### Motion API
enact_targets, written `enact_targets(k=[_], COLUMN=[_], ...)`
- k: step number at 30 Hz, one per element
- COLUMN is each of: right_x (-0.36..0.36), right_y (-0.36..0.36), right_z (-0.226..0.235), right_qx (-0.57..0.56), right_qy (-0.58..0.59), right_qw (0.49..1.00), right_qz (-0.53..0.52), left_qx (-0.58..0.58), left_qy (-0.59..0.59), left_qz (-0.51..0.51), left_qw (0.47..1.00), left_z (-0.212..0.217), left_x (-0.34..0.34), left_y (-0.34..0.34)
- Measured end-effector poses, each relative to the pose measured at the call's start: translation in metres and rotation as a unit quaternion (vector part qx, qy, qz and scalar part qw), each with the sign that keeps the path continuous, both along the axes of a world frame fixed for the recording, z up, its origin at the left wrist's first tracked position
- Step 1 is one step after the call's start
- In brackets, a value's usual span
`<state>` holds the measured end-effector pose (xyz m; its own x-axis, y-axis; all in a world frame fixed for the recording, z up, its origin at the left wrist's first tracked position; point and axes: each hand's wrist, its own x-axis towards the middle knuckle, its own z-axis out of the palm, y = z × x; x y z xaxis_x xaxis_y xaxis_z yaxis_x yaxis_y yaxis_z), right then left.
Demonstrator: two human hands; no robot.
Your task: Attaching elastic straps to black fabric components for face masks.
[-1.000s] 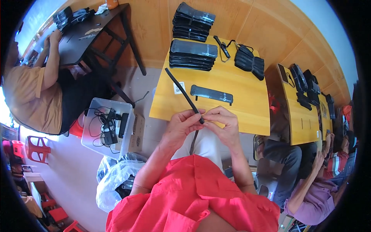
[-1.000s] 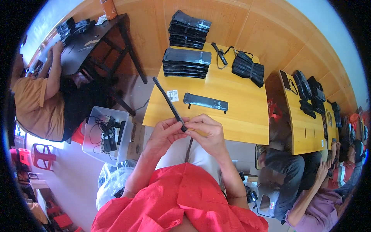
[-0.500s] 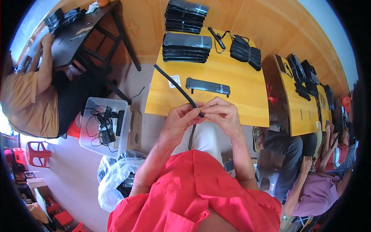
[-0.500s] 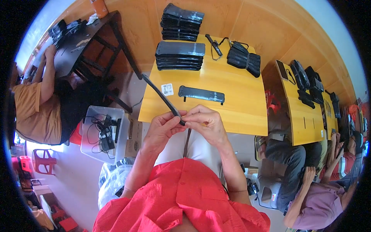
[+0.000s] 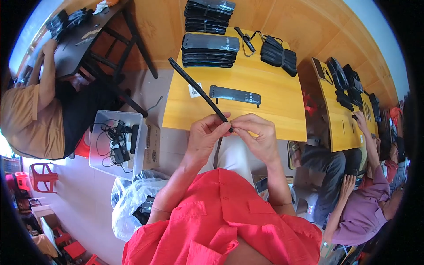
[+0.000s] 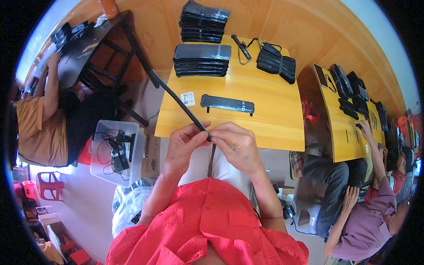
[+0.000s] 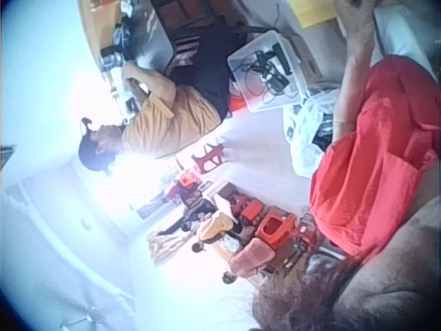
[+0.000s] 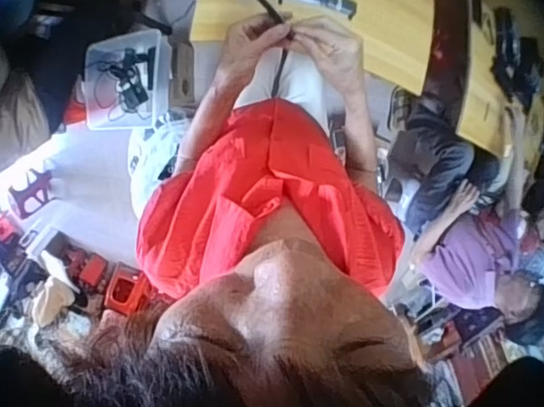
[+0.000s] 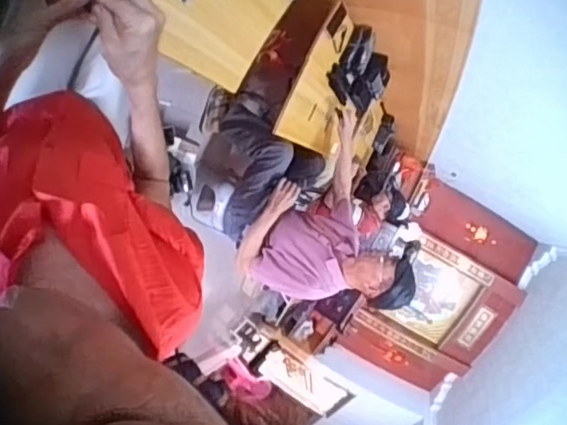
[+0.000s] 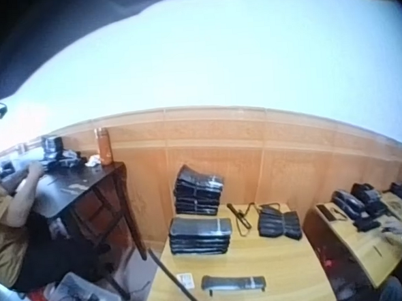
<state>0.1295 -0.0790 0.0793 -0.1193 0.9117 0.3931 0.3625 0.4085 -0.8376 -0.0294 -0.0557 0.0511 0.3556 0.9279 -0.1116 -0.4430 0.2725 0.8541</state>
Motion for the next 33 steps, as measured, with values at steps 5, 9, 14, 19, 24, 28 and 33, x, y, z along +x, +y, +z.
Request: enact_targets(k=[5,9,14,19,24,28,33], right_x=[-0.005,-0.004,0.0,-0.001,-0.004,-0.006,-0.009], right_y=[0.001,-0.002,-0.005,-0.003,-0.002,0.0,-0.001], right_z=[-0.001,0.0,-0.004,-0.003,-0.006,-0.012,-0.012], right_qx=[0.074,0.074,0.049,0.063,0.078,0.109,0.115], right_qy=[-0.093,-0.081,-0.058,-0.077,-0.084,-0.092,-0.092], right_qw=[0.992,0.993,0.997,0.994,0.992,0.988,0.987], right_qz=[-0.043,-0.045,-0.035,-0.038,-0.046,-0.059,-0.068], left_qx=[0.022,0.035,0.011,0.001,0.019,0.02,0.006], left_qy=[0.031,0.023,0.026,0.023,0.018,0.016,-0.002], left_qz=[0.023,0.037,0.023,0.04,0.049,0.054,0.071], left_qw=[0.999,0.998,0.999,0.999,0.998,0.998,0.997], left_z=[-0.003,0.002,-0.001,0.001,-0.006,-0.006,-0.005], left_x=[0.005,0.008,0.008,0.01,0.012,0.012,0.013], left_y=[0.0,-0.002,-0.001,0.001,0.001,0.001,0.0])
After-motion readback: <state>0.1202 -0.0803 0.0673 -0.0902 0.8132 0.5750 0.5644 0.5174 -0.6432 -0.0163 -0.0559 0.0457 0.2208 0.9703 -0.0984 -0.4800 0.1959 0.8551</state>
